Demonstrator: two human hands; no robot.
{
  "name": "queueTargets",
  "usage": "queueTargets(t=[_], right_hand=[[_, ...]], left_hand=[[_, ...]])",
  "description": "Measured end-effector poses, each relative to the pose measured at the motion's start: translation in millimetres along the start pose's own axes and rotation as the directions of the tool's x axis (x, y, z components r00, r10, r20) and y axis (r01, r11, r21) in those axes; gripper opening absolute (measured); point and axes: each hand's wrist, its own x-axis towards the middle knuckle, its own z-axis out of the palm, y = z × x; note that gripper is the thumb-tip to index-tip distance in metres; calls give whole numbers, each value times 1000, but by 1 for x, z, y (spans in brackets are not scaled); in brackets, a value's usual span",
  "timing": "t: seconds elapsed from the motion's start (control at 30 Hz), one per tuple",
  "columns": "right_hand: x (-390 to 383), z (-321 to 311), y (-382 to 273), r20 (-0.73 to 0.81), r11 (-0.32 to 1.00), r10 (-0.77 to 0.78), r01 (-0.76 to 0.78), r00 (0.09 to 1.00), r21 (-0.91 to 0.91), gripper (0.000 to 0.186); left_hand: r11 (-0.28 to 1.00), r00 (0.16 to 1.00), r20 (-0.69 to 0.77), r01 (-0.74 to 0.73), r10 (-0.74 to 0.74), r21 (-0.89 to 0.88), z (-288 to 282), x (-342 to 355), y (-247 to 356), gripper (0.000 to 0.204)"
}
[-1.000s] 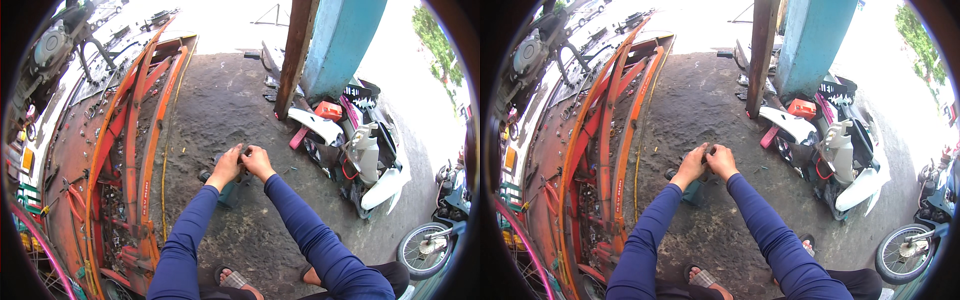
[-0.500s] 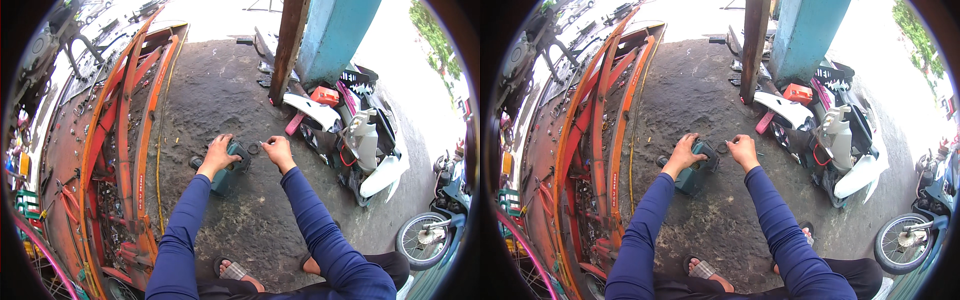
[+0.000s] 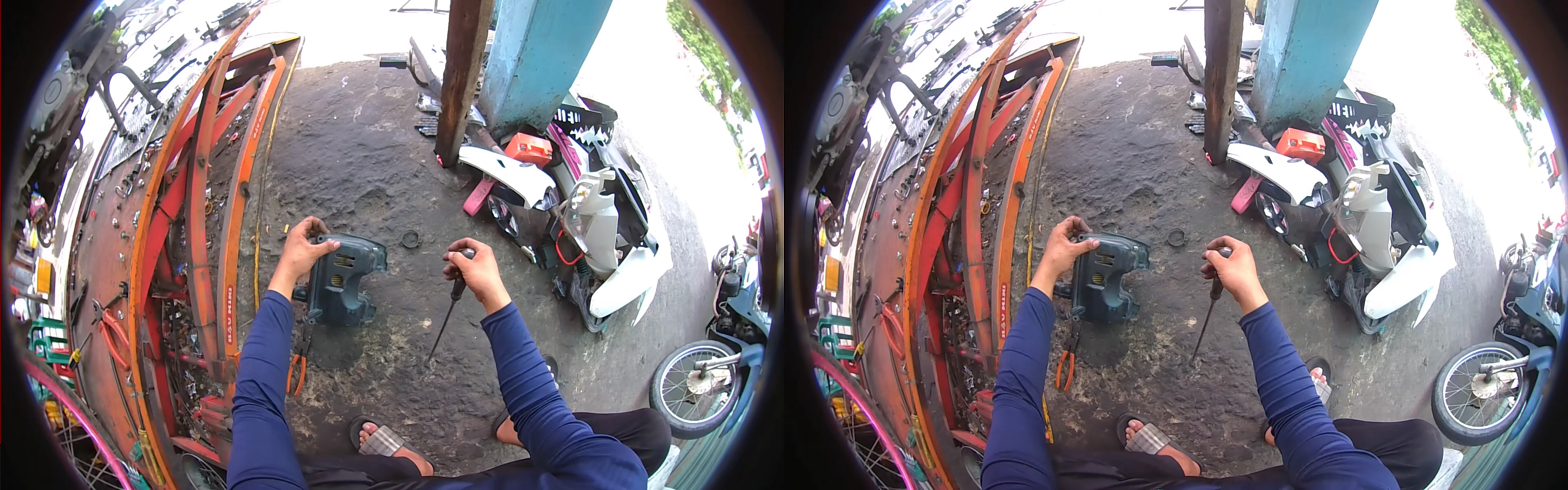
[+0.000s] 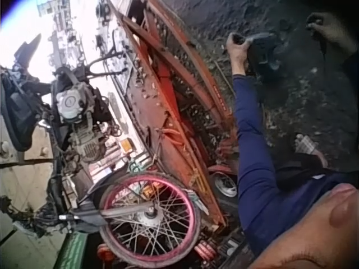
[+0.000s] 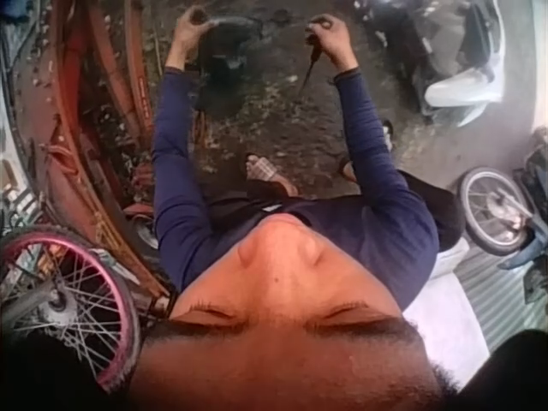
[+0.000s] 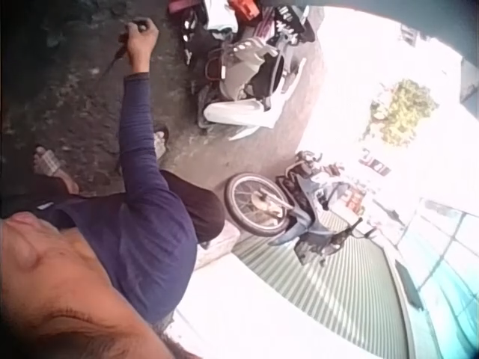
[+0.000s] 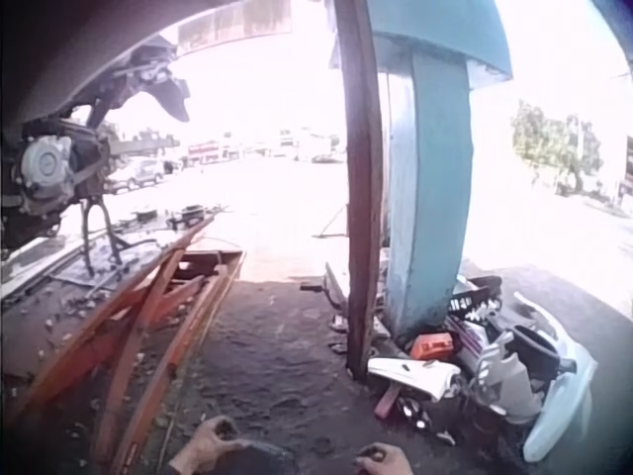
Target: Removing screws and disassembling the air filter housing of a motorcycle using a screwdriver.
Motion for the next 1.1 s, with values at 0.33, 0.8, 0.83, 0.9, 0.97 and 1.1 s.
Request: queueTargets(t=[0.33, 0.8, 0.83, 0.9, 0.97, 1.1], right_hand=[[10, 111, 40, 133, 970, 63, -29, 989, -243, 36], [-1, 120, 0, 71, 600, -500, 405, 863, -689, 25], [1, 118, 0, 78, 592, -493, 399, 867, -700, 24], [6, 114, -1, 75, 595, -520, 425, 851, -682, 24], [9, 111, -4, 75, 600, -545, 451, 835, -661, 23], [9, 107, -7, -6, 783, -312, 254, 950, -568, 23]], left_hand=[[772, 899, 385, -90, -209, 629, 24, -17, 74, 84], [886, 993, 48, -114, 103, 450, 59, -33, 84, 61], [883, 996, 69, -85, 60, 461, 62, -34, 84, 60], [839, 987, 41, -151, 152, 523, 72, -32, 71, 61], [793, 978, 51, -196, 205, 576, 77, -29, 63, 65], [861, 965, 33, -247, 260, 445, 81, -22, 49, 64]])
